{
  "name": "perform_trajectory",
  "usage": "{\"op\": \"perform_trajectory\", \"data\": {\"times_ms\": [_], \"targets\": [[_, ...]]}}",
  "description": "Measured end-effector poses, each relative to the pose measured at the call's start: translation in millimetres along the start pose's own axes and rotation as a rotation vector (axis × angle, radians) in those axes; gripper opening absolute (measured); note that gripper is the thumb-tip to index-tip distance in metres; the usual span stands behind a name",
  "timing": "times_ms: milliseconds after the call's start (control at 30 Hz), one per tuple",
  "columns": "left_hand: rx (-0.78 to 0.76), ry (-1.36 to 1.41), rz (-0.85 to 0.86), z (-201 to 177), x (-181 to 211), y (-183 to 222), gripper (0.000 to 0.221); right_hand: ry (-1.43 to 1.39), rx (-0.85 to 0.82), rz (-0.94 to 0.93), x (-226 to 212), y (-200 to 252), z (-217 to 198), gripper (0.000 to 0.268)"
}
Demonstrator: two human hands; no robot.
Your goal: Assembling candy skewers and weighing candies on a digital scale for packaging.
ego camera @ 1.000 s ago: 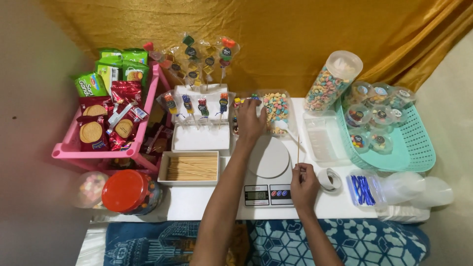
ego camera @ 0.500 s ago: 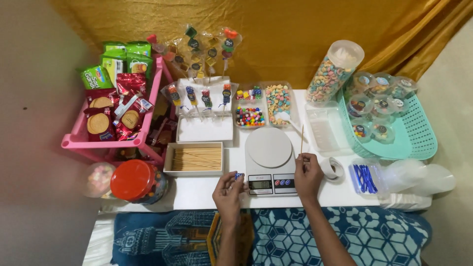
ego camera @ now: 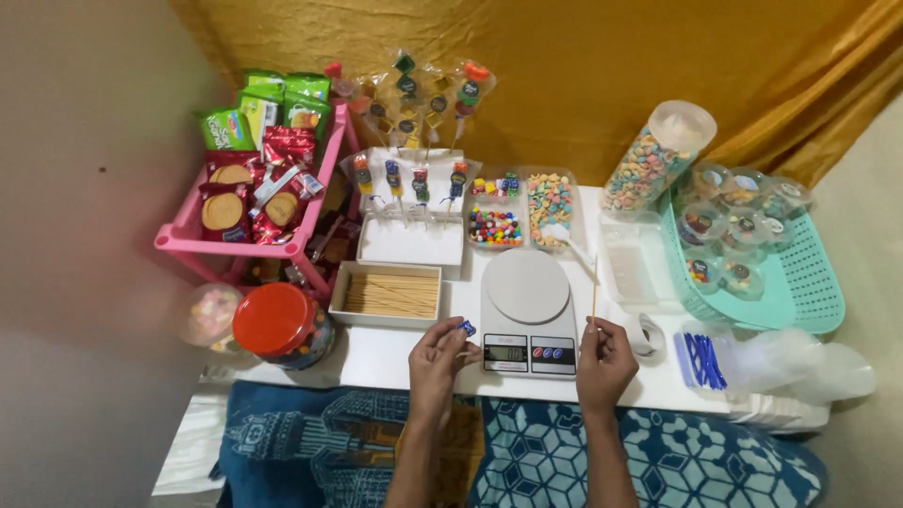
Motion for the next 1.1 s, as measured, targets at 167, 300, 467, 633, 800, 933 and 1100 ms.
{"op": "perform_trajectory", "data": {"times_ms": [167, 300, 467, 633, 800, 933, 1100], "targets": [[-0.005, -0.021, 0.007, 17.9, 18.0, 3.6, 0.023, -0.121, -0.265, 0.031, -52.6, 11.4, -0.9, 0.014], [-0.067, 0.021, 0.011, 38.8, 32.2, 5.0, 0.013, -0.169, -0.393, 0.059, -75.8, 19.9, 3.5, 0.016], [-0.032, 0.116, -0.043, 51.2, 46.8, 10.0, 0.027, -0.201, -0.423, 0.086, -74.4, 29.9, 5.7, 0.016], [0.044, 0.095, -0.108, 56.8, 50.2, 11.8, 0.041, -0.231, -0.453, 0.130, -69.8, 36.2, 9.5, 0.018], [-0.054, 0.216, -0.189, 51.3, 29.1, -2.2, 0.014, -0.215, -0.463, 0.049, -70.3, 40.2, 9.9, 0.015], [-0.049, 0.318, -0.268, 57.6, 37.4, 1.2, 0.013, -0.219, -0.428, 0.003, -77.5, 39.9, 9.5, 0.021], [-0.029, 0.534, -0.479, 60.3, 43.7, 11.7, 0.036, -0.147, -0.405, -0.093, -86.3, 43.1, 5.5, 0.017]]}}
Point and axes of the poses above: each hand's wrist, its own y-axis away from the middle knuckle, its own z-axis out of the palm, x = y × z, the point moved 3 cm from there along -y, towards the middle knuckle, and after that the axes turned 7 degrees about -z, right-handed, at the moved point
